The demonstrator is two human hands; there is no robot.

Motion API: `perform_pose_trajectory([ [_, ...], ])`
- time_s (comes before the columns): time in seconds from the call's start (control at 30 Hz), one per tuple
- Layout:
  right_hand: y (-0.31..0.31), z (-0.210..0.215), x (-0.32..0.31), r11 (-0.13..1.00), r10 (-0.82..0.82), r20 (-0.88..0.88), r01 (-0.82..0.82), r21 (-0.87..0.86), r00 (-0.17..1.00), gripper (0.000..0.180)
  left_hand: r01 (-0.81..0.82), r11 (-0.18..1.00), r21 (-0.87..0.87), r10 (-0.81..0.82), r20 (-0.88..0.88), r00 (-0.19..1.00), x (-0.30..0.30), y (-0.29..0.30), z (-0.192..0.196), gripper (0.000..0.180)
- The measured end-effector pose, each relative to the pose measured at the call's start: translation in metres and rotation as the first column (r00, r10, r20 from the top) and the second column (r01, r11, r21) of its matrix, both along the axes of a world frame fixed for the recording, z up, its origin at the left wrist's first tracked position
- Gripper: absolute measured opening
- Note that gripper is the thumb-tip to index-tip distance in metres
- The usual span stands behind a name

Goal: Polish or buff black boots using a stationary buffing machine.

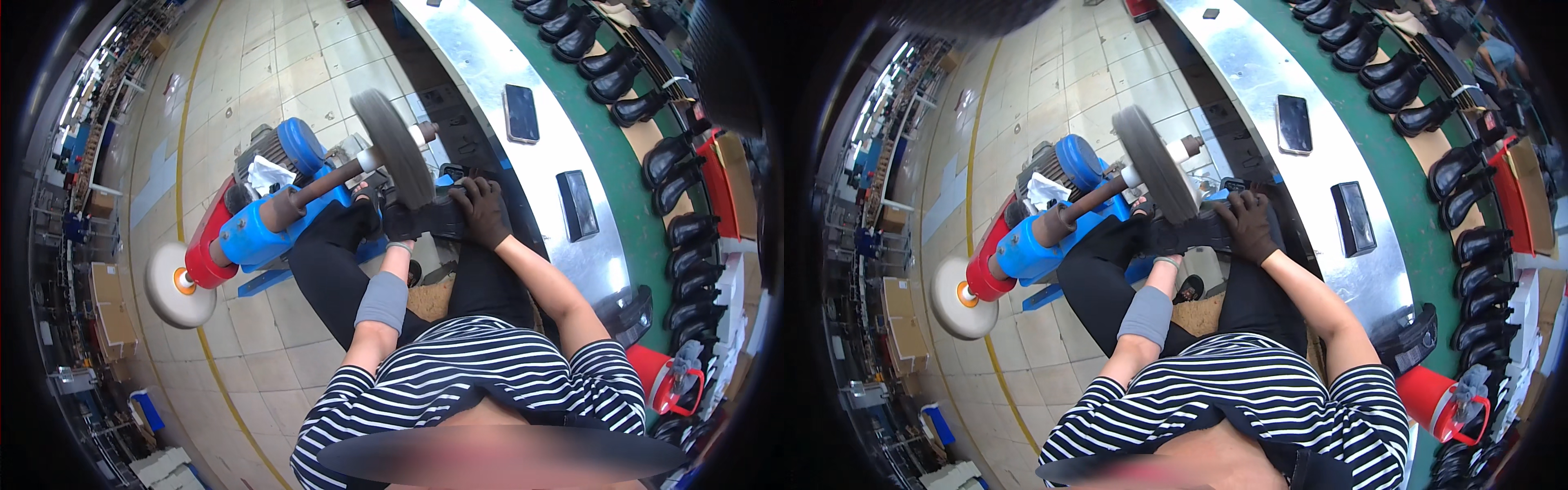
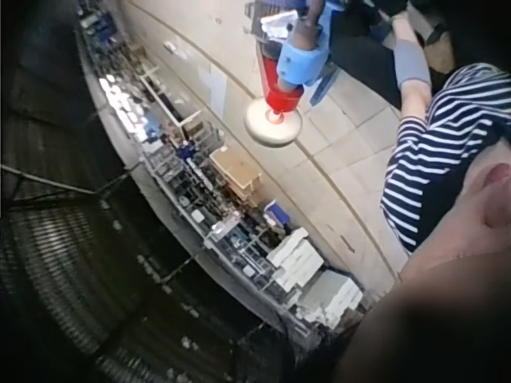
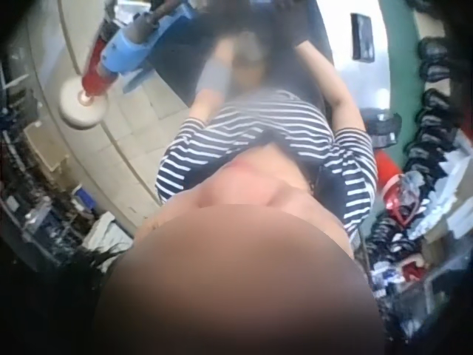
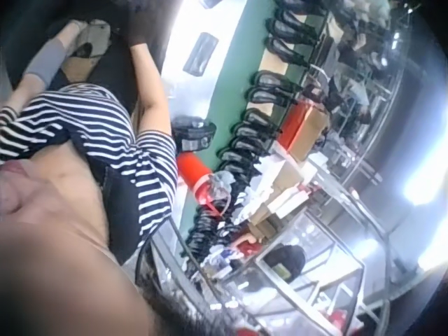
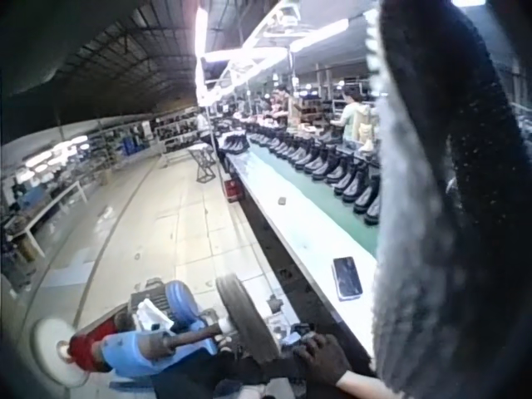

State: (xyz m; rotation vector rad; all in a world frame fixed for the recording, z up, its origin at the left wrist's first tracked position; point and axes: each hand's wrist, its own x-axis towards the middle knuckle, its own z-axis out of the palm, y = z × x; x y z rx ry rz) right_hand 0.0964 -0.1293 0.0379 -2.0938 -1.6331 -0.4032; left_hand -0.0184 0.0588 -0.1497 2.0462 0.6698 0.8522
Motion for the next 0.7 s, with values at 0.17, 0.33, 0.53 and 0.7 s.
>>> perform_pose_trajectory([
  [0.17, -0.049, -0.014, -0.009, 0.979, -0.192, 0.057, 0.187, 0.086, 0.98, 0.063, 0.907, 0.053, -0.419, 0.198, 0.894, 0.402, 0.02, -0.04, 0.047, 0.041],
  [0.33, -0.069, -0.002, -0.029, 0.911, -0.332, 0.0, 0.321, 0.258, 0.943, 0.066, 0.859, -0.213, -0.465, 0.312, 0.801, 0.511, 0.014, -0.062, 0.073, 0.047],
  [0.53, -0.102, 0.006, -0.027, 0.92, -0.218, -0.294, 0.297, 0.257, 0.931, 0.078, 0.612, 0.171, -0.772, 0.241, 0.635, 0.734, -0.028, -0.111, 0.218, 0.065],
  [0.7, -0.092, 0.073, -0.031, 0.919, 0.207, -0.841, 0.195, 0.342, 0.5, 0.096, 0.397, 0.803, -0.445, -0.228, 0.387, 0.894, -0.055, -0.13, 0.299, 0.059],
])
